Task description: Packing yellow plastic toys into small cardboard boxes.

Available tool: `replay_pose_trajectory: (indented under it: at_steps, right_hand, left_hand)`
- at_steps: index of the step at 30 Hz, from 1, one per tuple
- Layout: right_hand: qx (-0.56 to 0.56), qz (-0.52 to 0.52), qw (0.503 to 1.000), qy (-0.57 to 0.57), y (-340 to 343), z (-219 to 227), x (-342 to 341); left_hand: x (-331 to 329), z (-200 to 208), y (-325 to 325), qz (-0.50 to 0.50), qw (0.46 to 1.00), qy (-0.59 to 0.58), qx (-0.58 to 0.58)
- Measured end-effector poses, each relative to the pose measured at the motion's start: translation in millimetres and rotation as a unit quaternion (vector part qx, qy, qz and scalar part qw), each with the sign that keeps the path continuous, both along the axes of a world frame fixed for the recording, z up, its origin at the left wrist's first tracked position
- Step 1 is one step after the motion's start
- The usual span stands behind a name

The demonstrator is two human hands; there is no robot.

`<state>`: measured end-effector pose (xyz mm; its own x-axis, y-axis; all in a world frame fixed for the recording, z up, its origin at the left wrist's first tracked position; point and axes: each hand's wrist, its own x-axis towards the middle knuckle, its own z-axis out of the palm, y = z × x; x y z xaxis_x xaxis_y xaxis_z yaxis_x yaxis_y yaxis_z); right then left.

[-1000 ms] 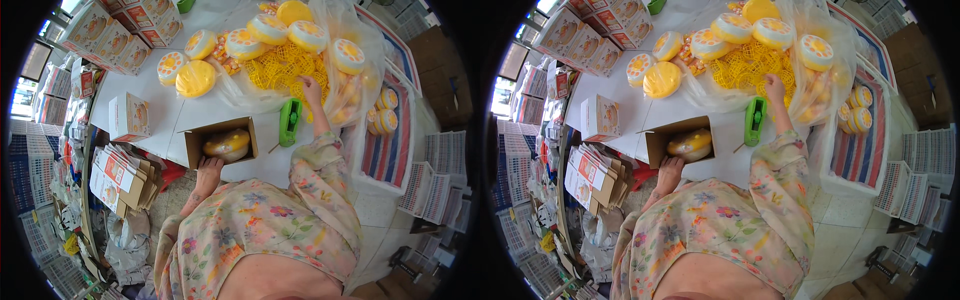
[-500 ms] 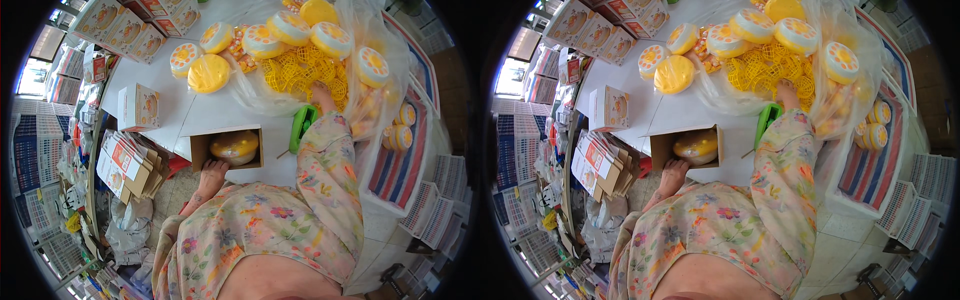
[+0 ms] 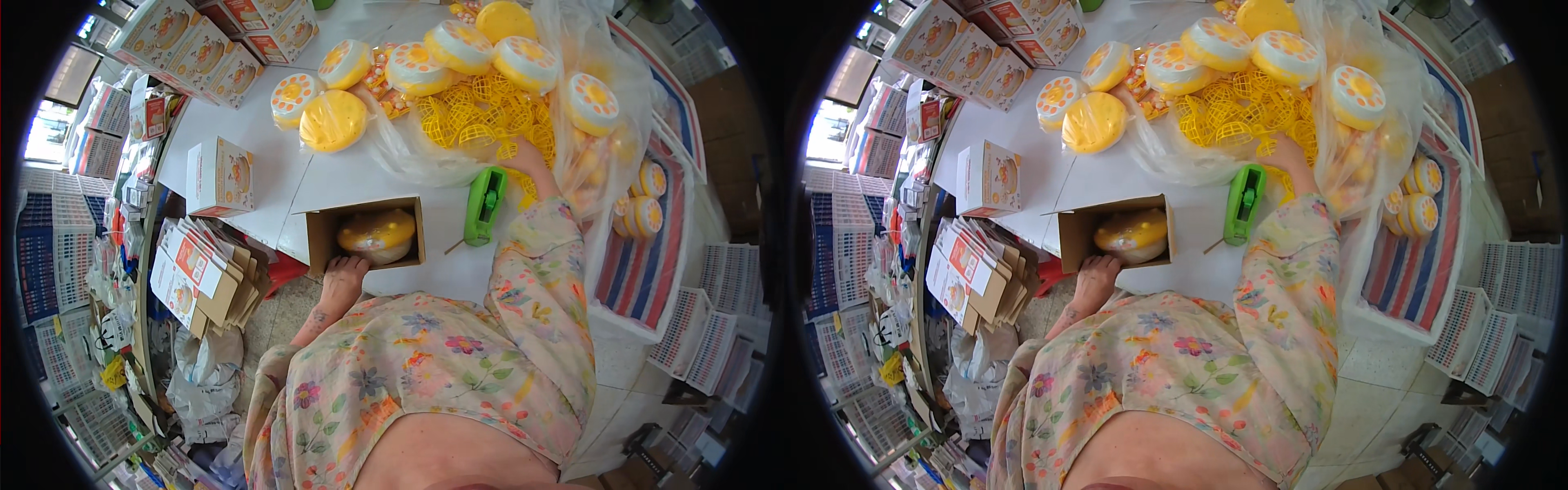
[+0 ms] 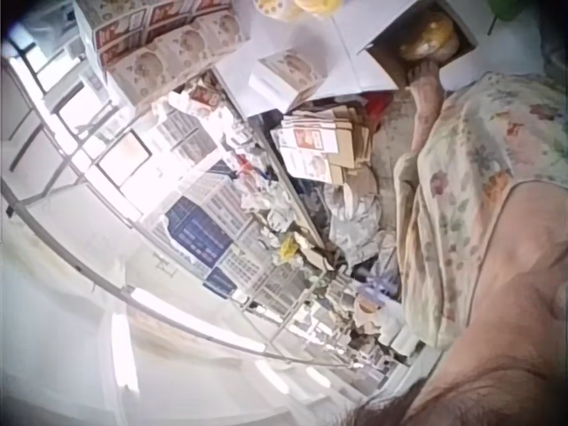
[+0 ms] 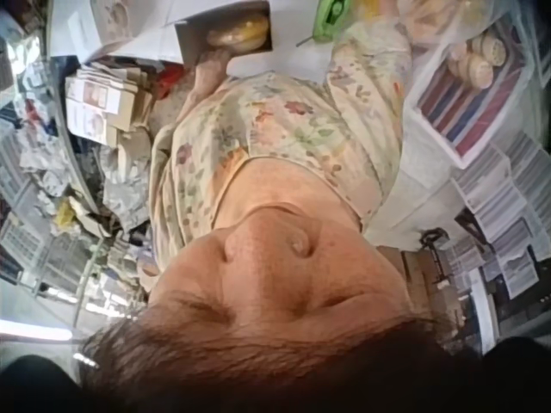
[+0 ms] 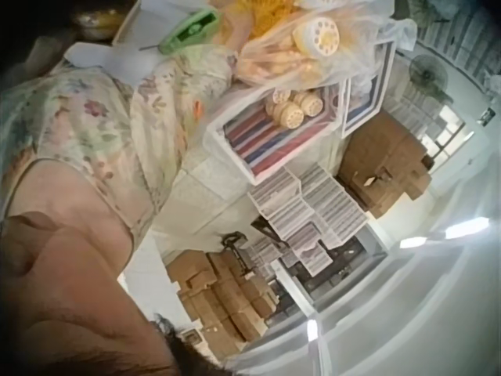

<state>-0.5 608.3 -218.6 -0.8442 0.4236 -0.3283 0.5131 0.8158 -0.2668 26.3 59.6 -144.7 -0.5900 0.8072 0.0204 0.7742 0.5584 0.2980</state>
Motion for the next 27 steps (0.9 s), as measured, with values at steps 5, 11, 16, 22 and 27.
replay_pose_trajectory:
  at_steps: [5,11,16,22,27]
  right_hand:
    - [-0.097,-0.138,0.971,0.169,39.5,27.5,24.8]
    - [-0.163,-0.192,0.943,0.217,-8.1,155.6,36.3]
    - [-0.486,0.152,0.791,0.338,-176.9,247.4,61.2]
    - [-0.718,0.047,0.6,0.349,-306.5,196.1,64.9]
    - [-0.698,-0.005,0.603,0.386,-345.4,178.4,74.9]
  left_hand:
    - [-1.9,15.4,3.3,0.0,0.998,-0.05,-0.026]
    - [-3.0,29.0,-0.5,0.042,0.986,-0.148,0.066]
    - [-0.7,71.2,13.7,0.059,0.893,-0.355,0.271]
    - [11.6,111.4,36.4,-0.011,0.715,-0.599,0.36]
    - [19.2,85.9,19.5,0.066,0.714,-0.603,0.349]
